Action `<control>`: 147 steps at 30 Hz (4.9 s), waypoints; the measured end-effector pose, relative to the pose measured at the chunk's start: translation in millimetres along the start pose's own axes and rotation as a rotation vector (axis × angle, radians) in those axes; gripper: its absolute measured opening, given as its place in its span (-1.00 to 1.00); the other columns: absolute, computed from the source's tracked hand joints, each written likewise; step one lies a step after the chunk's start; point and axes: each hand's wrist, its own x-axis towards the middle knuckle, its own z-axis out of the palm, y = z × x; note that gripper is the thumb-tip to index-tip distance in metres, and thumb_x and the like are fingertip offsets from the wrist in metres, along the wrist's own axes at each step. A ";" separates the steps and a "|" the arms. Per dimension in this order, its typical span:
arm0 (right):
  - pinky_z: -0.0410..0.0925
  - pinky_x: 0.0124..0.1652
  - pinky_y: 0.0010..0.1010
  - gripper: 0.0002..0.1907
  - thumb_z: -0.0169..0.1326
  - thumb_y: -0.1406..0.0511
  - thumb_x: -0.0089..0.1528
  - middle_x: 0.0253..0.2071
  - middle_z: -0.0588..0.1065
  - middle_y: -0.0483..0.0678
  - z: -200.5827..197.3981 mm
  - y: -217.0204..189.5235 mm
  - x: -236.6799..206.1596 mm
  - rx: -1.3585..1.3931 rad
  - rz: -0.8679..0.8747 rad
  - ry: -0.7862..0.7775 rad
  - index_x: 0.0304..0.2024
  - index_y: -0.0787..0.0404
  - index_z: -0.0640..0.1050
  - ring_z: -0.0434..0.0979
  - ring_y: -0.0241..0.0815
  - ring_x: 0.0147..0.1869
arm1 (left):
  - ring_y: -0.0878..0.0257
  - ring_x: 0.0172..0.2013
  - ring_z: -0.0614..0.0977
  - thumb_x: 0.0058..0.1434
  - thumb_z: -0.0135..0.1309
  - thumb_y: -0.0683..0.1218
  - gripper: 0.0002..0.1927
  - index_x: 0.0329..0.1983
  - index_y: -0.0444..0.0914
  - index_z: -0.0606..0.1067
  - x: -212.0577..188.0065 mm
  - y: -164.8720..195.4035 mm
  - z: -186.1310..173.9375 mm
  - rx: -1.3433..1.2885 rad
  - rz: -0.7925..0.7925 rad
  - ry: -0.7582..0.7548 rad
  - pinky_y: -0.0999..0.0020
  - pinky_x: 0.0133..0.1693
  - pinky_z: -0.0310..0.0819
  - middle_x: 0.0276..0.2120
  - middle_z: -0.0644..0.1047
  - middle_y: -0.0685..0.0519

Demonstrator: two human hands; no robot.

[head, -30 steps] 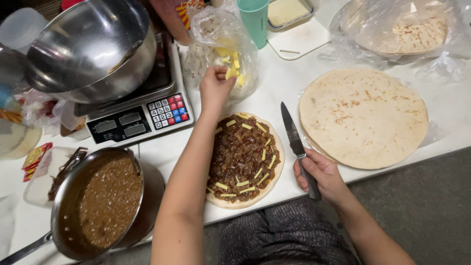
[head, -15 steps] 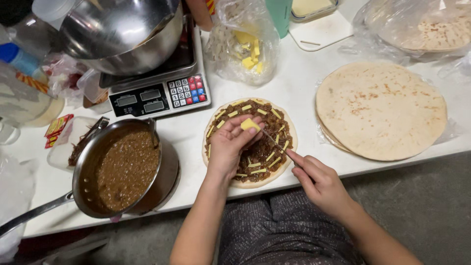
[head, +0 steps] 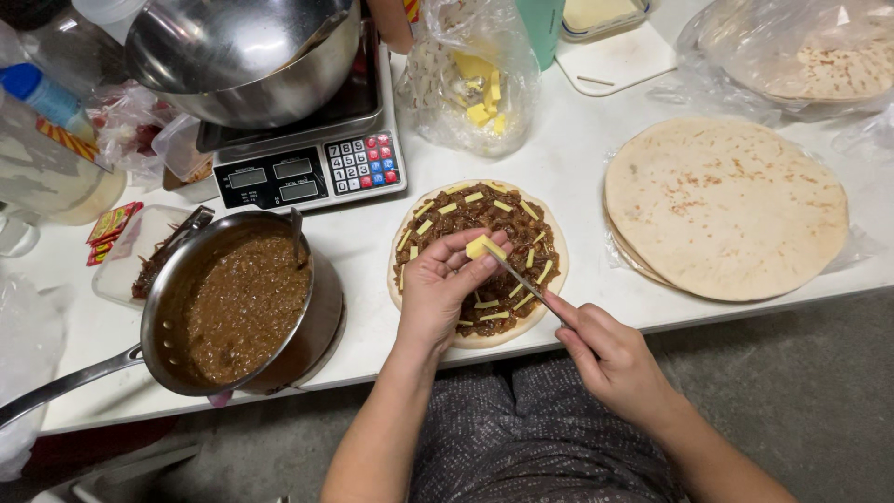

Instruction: The person places small pieces of cheese onto a flatbread base already topped with a brown meat mixture. They use a knife to cut and position the cheese pieces across the surface. The flatbread remains on the counter throughout.

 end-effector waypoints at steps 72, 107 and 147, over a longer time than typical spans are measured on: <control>0.44 -0.34 -0.52 -0.54 0.01 0.27 0.37 -0.30 0.59 -0.08 11.1 21.2 -39.6 0.361 0.370 -0.150 0.33 0.14 0.45 0.50 -0.36 -0.36 | -0.12 0.21 0.53 0.36 -0.07 -0.23 -0.51 0.32 -0.53 0.27 -28.1 -53.8 -27.3 -0.369 -0.172 0.062 0.07 0.24 0.46 0.20 0.46 -0.33; 0.37 -0.37 -0.44 -0.51 0.08 0.34 0.32 -0.46 0.35 -0.06 27.9 24.4 -33.6 0.051 0.085 -0.019 0.33 0.17 0.47 0.37 -0.27 -0.45 | 0.13 -0.02 0.68 0.33 0.04 -0.26 -0.67 0.16 -0.40 0.45 -25.1 -49.8 -15.7 -0.144 -0.101 0.115 0.27 0.05 0.65 0.01 0.62 -0.14; 0.26 -0.56 -0.55 -0.54 -0.11 0.28 0.39 -0.37 0.46 -0.06 -38.3 94.8 -60.1 1.341 0.641 -0.064 0.28 0.41 0.40 0.36 -0.37 -0.51 | 0.31 -0.63 0.60 0.12 0.26 -0.13 -0.76 -0.16 -0.29 0.62 106.3 -50.6 32.4 1.193 -0.217 -0.004 0.40 -0.48 0.51 -0.54 0.64 0.02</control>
